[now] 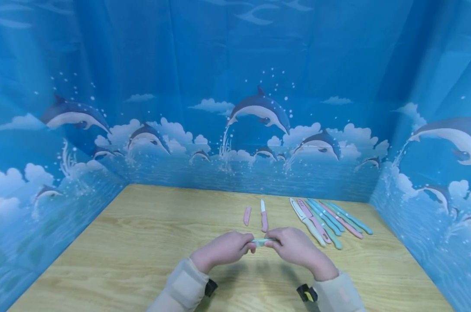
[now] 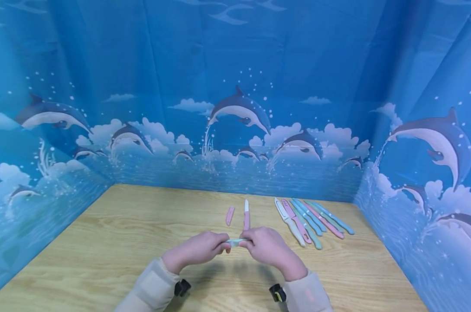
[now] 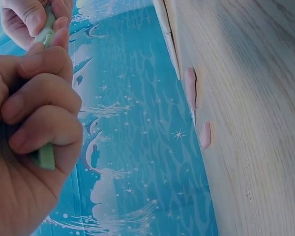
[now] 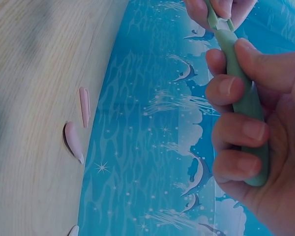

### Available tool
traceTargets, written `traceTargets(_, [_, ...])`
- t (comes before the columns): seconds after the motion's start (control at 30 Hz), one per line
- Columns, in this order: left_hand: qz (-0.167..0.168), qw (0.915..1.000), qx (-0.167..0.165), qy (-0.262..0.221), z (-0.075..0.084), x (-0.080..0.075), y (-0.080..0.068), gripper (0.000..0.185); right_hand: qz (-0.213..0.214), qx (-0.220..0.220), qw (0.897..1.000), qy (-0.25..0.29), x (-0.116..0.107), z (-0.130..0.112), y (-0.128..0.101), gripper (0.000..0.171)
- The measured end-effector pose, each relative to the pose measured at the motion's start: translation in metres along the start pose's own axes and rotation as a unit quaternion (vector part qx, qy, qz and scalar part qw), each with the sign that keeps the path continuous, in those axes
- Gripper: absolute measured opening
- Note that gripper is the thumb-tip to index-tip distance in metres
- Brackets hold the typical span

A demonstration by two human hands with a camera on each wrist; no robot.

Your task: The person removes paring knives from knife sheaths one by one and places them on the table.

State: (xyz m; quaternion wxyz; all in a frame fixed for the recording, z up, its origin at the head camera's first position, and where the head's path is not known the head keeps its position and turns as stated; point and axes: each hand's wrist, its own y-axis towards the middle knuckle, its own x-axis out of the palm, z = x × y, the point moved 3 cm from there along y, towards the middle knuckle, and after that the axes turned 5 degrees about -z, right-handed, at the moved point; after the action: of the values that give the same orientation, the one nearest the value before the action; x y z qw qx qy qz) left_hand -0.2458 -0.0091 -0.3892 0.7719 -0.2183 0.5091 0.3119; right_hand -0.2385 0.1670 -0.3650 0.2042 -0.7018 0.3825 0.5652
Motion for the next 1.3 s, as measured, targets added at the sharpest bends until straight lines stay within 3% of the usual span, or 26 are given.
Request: traceTargets(1.3, [0.004, 1.0, -0.002, 0.006, -0.0054, 0.0009, 0.0004, 0.023, 0.0, 0.024, 1.0, -0.008, -0.0004, 0.0065, -0.0007, 0.011])
